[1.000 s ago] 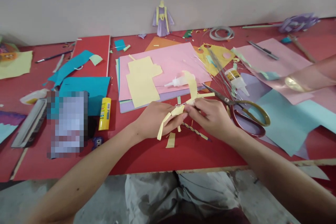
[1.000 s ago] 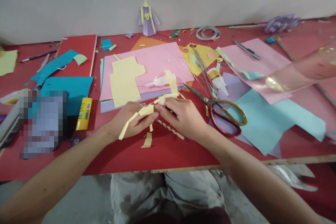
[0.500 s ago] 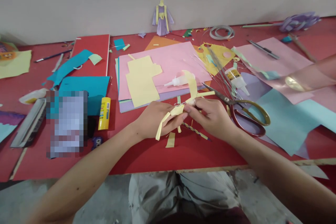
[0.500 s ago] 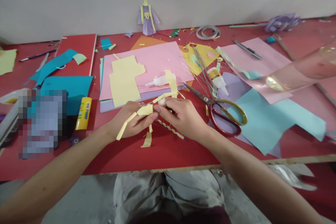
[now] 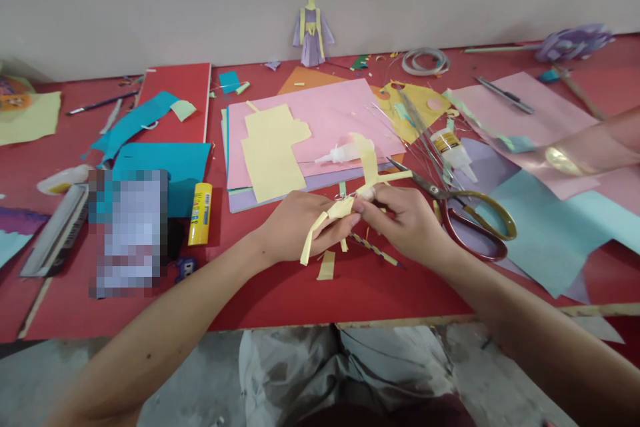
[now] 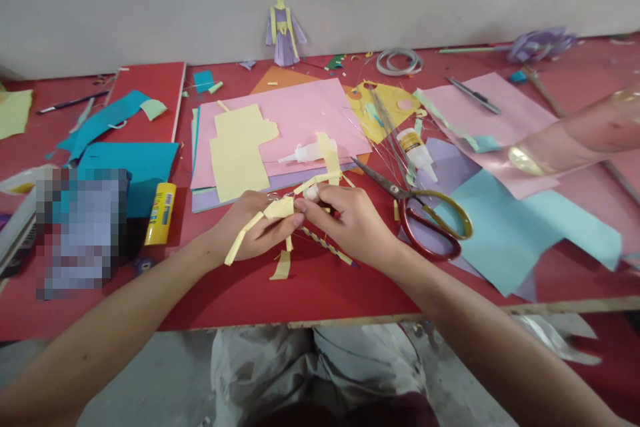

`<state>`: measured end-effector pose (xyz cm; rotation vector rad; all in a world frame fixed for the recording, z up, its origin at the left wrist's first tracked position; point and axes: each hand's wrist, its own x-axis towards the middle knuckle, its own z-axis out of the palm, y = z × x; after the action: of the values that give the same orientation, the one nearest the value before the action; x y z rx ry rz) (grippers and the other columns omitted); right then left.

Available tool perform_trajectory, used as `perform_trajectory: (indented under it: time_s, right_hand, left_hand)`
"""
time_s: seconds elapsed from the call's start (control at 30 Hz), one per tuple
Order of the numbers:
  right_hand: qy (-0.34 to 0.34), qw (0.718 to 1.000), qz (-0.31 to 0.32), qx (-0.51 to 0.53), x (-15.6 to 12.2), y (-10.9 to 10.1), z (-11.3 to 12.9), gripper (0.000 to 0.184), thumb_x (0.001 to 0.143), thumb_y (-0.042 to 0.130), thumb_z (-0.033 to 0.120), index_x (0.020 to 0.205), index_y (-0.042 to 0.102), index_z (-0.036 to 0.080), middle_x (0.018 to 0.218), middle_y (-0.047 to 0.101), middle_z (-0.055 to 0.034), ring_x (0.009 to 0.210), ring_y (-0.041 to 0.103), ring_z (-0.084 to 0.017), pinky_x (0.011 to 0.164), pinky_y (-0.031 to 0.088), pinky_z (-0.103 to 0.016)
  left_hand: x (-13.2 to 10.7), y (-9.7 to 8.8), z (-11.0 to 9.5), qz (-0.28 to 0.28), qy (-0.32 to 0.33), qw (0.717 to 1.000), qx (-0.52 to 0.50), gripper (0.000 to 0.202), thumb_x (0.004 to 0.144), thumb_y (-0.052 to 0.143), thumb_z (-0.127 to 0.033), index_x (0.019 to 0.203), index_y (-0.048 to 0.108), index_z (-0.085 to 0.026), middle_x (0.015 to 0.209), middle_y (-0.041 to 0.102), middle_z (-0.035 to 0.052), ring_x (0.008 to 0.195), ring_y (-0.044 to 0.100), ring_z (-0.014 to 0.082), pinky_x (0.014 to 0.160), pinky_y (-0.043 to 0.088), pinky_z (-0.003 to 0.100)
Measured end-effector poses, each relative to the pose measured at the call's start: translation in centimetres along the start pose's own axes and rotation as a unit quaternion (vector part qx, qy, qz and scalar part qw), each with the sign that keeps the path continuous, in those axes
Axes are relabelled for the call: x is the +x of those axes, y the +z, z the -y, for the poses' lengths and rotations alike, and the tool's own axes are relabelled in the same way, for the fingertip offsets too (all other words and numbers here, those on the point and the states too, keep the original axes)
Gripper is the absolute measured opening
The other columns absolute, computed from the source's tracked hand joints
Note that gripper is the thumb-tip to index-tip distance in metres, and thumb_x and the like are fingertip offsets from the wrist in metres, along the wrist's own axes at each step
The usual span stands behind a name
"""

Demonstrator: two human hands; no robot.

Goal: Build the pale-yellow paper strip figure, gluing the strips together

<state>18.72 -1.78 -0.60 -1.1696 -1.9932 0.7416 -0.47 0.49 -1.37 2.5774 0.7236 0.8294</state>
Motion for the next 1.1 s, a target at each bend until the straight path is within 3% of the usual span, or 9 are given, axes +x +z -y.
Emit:
perform_trajectory:
  time_s: [0.43, 0.77, 1.1]
  right_hand:
    - [-0.018, 0.999, -0.011, -0.037, -0.05, -0.04, 0.1, 0.026, 0.091, 0.051, 0.025, 0.066, 0.052, 0.018, 0.06, 0.055, 0.0019, 0.054, 0.049, -0.009, 0.053, 0.038, -0.022]
    - [-0.06, 0.993, -0.018, -0.096, 0.05, -0.01, 0.35, 0.04, 0.091, 0.05, 0.02, 0.057, 0.029, 0.021, 0.05, 0.037, 0.0049, 0.046, 0.034, -0.008, 0.046, 0.028, -0.024]
    - [-0.048, 0.993, -0.013, -0.11, 0.08, -0.02, 0.2, 0.039, 0.092, 0.049, 0.024, 0.057, 0.03, 0.021, 0.05, 0.036, 0.0044, 0.045, 0.032, -0.008, 0.044, 0.027, -0.025]
  left_hand:
    - [0.31, -0.11, -0.14, 0.001, 0.017, 0.998, 0.067, 0.04, 0.096, 0.038, -0.03, 0.062, 0.053, -0.017, 0.047, 0.048, -0.0036, 0.042, 0.043, 0.0082, 0.046, 0.025, 0.024]
    - [0.36, -0.18, 0.08, 0.06, 0.017, 0.996, 0.068, 0.036, 0.093, 0.04, -0.028, 0.062, 0.053, -0.017, 0.049, 0.052, -0.0029, 0.043, 0.044, 0.0087, 0.047, 0.028, 0.024]
    - [0.31, -0.16, 0.08, 0.066, 0.007, 0.995, 0.071, 0.038, 0.093, 0.04, -0.029, 0.06, 0.053, -0.016, 0.048, 0.051, -0.0024, 0.044, 0.044, 0.009, 0.048, 0.028, 0.024]
